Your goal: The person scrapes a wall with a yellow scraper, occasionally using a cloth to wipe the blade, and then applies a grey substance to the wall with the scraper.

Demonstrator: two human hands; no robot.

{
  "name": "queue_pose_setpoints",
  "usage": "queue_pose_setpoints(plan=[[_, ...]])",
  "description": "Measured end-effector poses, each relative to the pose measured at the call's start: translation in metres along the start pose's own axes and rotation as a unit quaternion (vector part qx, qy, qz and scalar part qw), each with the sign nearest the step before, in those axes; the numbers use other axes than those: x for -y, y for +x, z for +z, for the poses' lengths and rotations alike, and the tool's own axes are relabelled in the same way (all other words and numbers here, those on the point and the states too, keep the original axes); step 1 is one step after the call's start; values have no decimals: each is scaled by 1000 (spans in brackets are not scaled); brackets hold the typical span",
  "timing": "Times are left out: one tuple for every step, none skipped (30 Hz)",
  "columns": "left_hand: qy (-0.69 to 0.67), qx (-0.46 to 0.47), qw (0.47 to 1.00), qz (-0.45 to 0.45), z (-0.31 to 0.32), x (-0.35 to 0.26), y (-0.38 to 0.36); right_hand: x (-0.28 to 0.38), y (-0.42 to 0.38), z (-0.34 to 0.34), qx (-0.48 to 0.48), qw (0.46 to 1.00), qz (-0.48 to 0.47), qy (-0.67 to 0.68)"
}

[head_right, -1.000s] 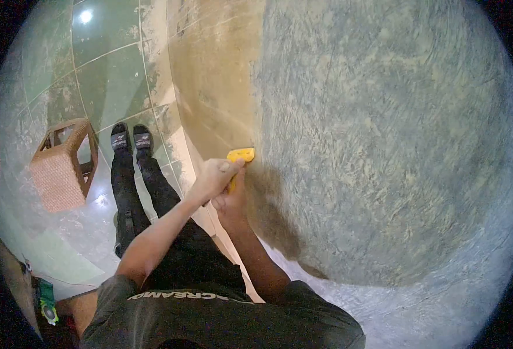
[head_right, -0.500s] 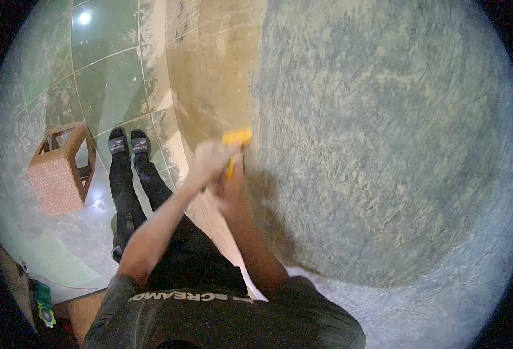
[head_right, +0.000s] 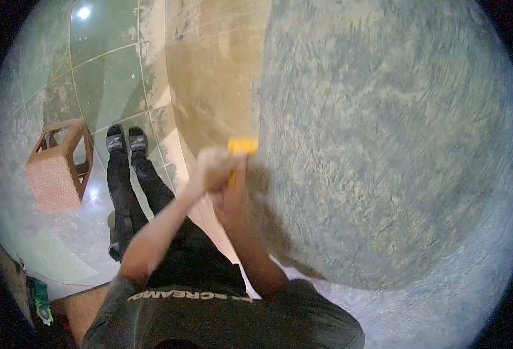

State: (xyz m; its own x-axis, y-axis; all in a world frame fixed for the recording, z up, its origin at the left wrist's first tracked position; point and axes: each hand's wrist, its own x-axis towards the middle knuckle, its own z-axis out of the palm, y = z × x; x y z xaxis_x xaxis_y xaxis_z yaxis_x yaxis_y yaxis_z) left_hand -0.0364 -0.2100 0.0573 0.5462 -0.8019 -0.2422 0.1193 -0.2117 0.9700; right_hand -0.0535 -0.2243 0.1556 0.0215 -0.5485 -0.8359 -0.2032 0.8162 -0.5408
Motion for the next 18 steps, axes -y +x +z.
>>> queue_pose_setpoints(plan=[[-98, 3, 991, -87, -26, -15, 26, 12, 13, 19, -17, 1000, -14, -9], [-191, 2, 967, -169, -56, -33, 48, 17, 27, 24, -15, 1000, -14, -7], [-188, 5, 968, -167, -60, -34, 52, 20, 38, 26, 91, 996, -19, 18], [-188, 3, 969, -161, -63, -36, 51, 20, 40, 24, 191, 980, -22, 41], [-187, 1, 970, -154, -66, -36, 49, 19, 28, 28, 91, 996, -17, -10], [-180, 20, 973, -143, -58, -30, 34, -4, 33, 5, 93, 995, -18, -9], [-175, 40, 975, -132, -40, -19, 9, -45, 44, -39, 56, 982, -156, -95], [-122, 59, 983, -121, -20, -7, -15, -69, 43, -67, 15, 940, -289, -179], [-70, 79, 988, -110, -6, 0, -30, -67, 26, -75, 12, 940, -290, -180], [-73, 78, 988, -110, -6, -3, -32, -55, 6, -76, 56, 983, -151, -90], [-90, 86, 983, -138, -8, -5, -31, -45, -7, -71, 99, 995, -8, 1], [-109, 96, 975, -166, -8, -9, -30, -39, -9, -54, 98, 995, -8, -3], [-111, 98, 975, -168, -11, -10, -24, -36, -5, -28, 41, 994, -93, -39], [-111, 66, 981, -146, -18, -8, -9, -35, 3, -3, -16, 982, -174, -75], [-107, 28, 986, -123, -28, -4, 10, -34, 12, 14, -68, 959, -253, -110], [-102, -10, 990, -97, -37, -3, 23, -28, 22, 22, -64, 960, -251, -108], [-100, -9, 990, -99, -45, -7, 27, -18, 28, 23, -6, 987, -151, -47], [-127, 9, 986, -112, -50, -15, 28, -12, 27, 18, 47, 998, -49, 17]])
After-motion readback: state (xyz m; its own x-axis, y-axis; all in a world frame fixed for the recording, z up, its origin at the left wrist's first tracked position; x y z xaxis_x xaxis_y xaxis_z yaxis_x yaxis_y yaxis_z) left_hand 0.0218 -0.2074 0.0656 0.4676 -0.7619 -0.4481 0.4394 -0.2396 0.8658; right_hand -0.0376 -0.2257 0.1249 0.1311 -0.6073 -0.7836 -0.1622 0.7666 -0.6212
